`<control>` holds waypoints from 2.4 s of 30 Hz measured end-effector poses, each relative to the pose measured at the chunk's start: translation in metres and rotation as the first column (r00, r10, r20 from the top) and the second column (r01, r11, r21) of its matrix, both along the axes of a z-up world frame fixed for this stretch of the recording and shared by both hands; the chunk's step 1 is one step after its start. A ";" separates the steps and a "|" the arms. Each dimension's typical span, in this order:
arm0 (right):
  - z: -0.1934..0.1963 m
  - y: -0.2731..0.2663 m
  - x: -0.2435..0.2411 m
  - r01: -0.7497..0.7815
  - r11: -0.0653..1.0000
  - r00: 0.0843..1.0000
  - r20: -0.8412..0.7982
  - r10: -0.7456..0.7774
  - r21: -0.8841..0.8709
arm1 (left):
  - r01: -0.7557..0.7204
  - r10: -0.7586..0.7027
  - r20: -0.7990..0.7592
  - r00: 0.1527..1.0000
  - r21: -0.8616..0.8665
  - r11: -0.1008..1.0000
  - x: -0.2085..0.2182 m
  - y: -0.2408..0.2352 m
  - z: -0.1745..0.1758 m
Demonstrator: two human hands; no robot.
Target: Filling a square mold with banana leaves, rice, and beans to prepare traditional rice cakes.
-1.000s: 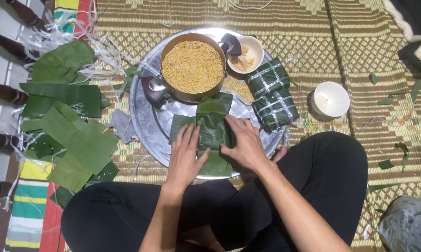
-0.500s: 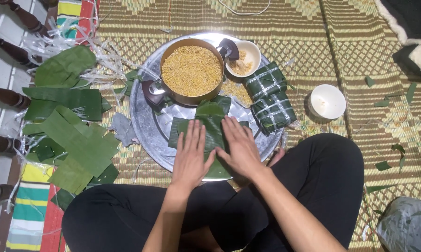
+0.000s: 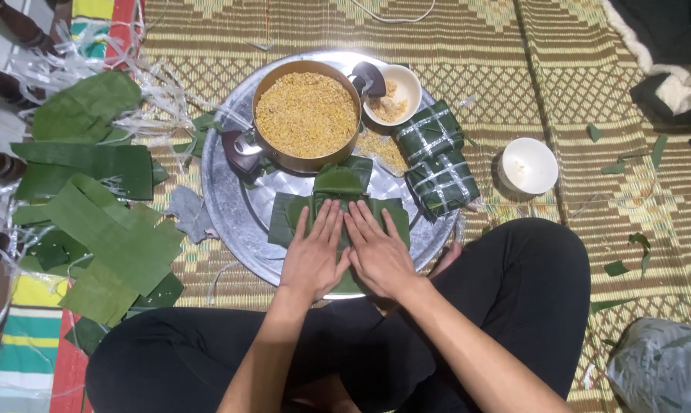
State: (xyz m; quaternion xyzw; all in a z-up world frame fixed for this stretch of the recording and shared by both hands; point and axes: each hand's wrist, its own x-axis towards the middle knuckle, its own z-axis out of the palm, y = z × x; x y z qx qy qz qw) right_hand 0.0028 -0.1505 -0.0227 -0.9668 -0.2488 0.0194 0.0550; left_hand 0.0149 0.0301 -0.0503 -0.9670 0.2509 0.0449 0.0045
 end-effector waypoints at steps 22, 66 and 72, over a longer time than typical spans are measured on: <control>-0.002 0.000 -0.009 0.038 0.999 0.999 0.027 -0.038 -0.015 | 0.014 -0.005 -0.086 0.996 0.103 0.995 -0.005 -0.006 0.019; 0.012 -0.003 0.039 -0.014 0.951 0.999 0.034 0.004 0.310 | -0.032 0.033 -0.025 0.999 0.043 0.999 0.021 0.001 0.014; 0.011 -0.002 0.040 0.020 0.956 1.000 0.003 -0.022 0.293 | -0.017 0.015 0.110 0.994 0.009 1.000 0.014 0.000 0.002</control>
